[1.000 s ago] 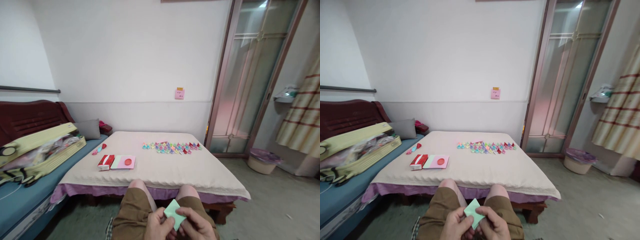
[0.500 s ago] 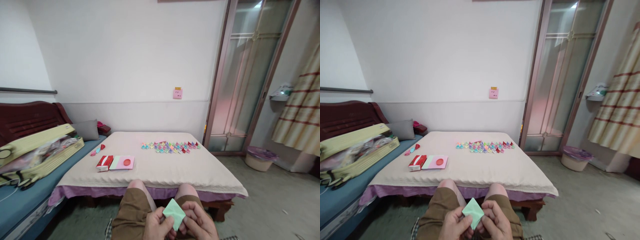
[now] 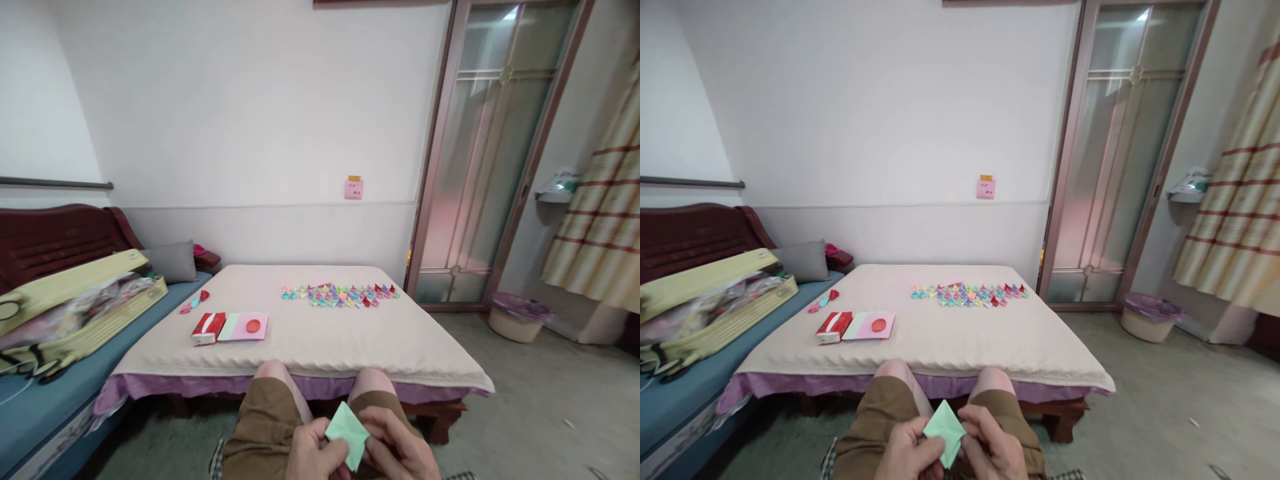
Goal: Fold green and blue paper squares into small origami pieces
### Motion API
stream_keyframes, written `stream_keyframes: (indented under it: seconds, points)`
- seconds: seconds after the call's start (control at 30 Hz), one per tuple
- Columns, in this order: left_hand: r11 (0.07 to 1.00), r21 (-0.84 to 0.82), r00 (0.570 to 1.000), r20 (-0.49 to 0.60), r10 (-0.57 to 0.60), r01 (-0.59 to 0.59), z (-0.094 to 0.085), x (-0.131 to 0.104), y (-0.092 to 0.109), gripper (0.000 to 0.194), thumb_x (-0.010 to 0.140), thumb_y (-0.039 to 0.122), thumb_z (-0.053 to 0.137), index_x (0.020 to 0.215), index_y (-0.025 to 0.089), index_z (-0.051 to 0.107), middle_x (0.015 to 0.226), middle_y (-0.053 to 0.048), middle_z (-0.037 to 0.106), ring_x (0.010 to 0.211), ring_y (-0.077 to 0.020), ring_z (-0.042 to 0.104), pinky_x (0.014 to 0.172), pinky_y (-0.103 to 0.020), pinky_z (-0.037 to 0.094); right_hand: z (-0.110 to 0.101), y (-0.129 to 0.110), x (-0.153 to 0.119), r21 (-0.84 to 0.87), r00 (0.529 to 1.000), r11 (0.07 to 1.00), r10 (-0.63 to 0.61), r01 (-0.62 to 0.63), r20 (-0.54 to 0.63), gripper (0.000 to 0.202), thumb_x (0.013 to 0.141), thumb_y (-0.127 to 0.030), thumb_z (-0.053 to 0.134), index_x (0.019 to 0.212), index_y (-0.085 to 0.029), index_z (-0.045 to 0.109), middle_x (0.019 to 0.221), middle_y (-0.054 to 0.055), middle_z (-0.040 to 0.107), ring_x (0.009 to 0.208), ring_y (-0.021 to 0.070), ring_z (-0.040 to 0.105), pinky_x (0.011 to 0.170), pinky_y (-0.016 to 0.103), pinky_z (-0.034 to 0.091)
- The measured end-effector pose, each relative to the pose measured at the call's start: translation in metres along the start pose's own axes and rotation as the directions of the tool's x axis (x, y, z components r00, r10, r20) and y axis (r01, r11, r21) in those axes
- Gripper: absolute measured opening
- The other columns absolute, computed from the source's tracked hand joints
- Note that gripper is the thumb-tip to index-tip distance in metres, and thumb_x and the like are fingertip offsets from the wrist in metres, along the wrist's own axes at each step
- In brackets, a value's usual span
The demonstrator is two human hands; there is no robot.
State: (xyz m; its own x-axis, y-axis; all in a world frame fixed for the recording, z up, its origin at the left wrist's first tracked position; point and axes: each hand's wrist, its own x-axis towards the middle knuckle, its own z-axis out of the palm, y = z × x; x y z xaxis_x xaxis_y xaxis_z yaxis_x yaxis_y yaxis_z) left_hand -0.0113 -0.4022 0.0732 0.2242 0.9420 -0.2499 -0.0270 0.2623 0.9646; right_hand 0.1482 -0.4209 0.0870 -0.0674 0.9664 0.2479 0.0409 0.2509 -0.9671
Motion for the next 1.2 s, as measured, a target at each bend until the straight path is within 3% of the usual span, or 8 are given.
stream_keyframes:
  seconds: [0.17,0.3,0.5,0.67,0.93,1.1,1.2]
  points:
    - [0.999,-0.012,0.999,-0.005,0.033,-0.033,0.001,-0.001,-0.002,0.041,0.056,0.047,0.077,0.07,0.011,0.066,0.045,0.0,0.059,0.038,-0.0102,0.047,0.042,-0.022,0.035,0.002,0.011,0.006,0.391,0.969,0.894,0.248,-0.22,-0.022,0.029,0.062,-0.03,0.078,0.083,-0.017,0.062,0.049,-0.004,0.061,0.042,0.0102,0.052,0.042,0.019,0.036]
    - [0.998,0.001,0.998,-0.008,0.065,-0.065,0.001,-0.002,-0.003,0.038,0.056,0.046,0.078,0.066,0.011,0.067,0.046,0.0,0.059,0.041,-0.0111,0.05,0.044,-0.022,0.037,0.0,0.017,0.01,0.524,0.93,0.781,0.362,-0.34,0.065,0.028,0.059,-0.025,0.082,0.076,-0.014,0.062,0.043,-0.003,0.061,0.035,0.0057,0.048,0.036,0.014,0.032]
    - [0.997,0.006,0.993,-0.08,0.083,-0.082,0.001,-0.004,0.002,0.027,0.058,0.037,0.076,0.061,0.012,0.066,0.042,0.002,0.056,0.039,-0.0111,0.047,0.042,-0.022,0.034,0.001,0.022,0.012,0.591,0.86,0.638,0.46,-0.494,0.222,0.028,0.056,-0.028,0.086,0.068,-0.013,0.065,0.048,0.0,0.066,0.043,0.0087,0.06,0.041,0.014,0.043]
    - [0.991,0.034,0.982,-0.132,0.137,-0.133,0.002,-0.004,0.004,0.022,0.059,0.034,0.072,0.058,0.013,0.064,0.041,0.002,0.054,0.039,-0.0119,0.046,0.043,-0.023,0.034,0.004,0.016,0.011,0.603,0.877,0.643,0.409,-0.473,0.252,0.025,0.063,-0.03,0.083,0.075,-0.012,0.071,0.057,0.004,0.071,0.051,0.0088,0.064,0.05,0.015,0.049]
    - [0.94,0.218,0.945,-0.139,0.296,-0.262,0.003,0.0,-0.005,0.022,0.062,0.026,0.067,0.047,0.017,0.055,0.041,0.004,0.05,0.041,-0.0099,0.041,0.043,-0.022,0.026,0.009,0.024,0.009,0.496,0.879,0.727,0.414,-0.475,0.235,0.031,0.063,-0.04,0.081,0.065,-0.013,0.067,0.05,0.0,0.067,0.043,0.0054,0.057,0.044,0.013,0.039]
    - [0.962,0.19,0.973,-0.09,0.215,-0.195,0.004,0.001,-0.005,0.02,0.063,0.029,0.069,0.053,0.017,0.056,0.044,0.003,0.055,0.04,-0.0108,0.045,0.043,-0.022,0.032,0.004,0.034,0.013,0.426,0.881,0.771,0.412,-0.473,0.232,0.036,0.059,-0.045,0.081,0.062,-0.014,0.063,0.047,-0.002,0.064,0.041,0.0065,0.052,0.042,0.017,0.034]
    - [0.972,0.138,0.979,-0.054,0.198,-0.189,0.003,0.0,-0.005,0.033,0.069,0.046,0.065,0.059,0.015,0.06,0.046,-0.001,0.058,0.041,-0.0124,0.049,0.044,-0.023,0.036,0.003,0.034,0.014,0.392,0.89,0.8,0.398,-0.455,0.221,0.038,0.06,-0.047,0.08,0.062,-0.014,0.063,0.047,-0.002,0.063,0.041,0.0064,0.05,0.043,0.017,0.032]
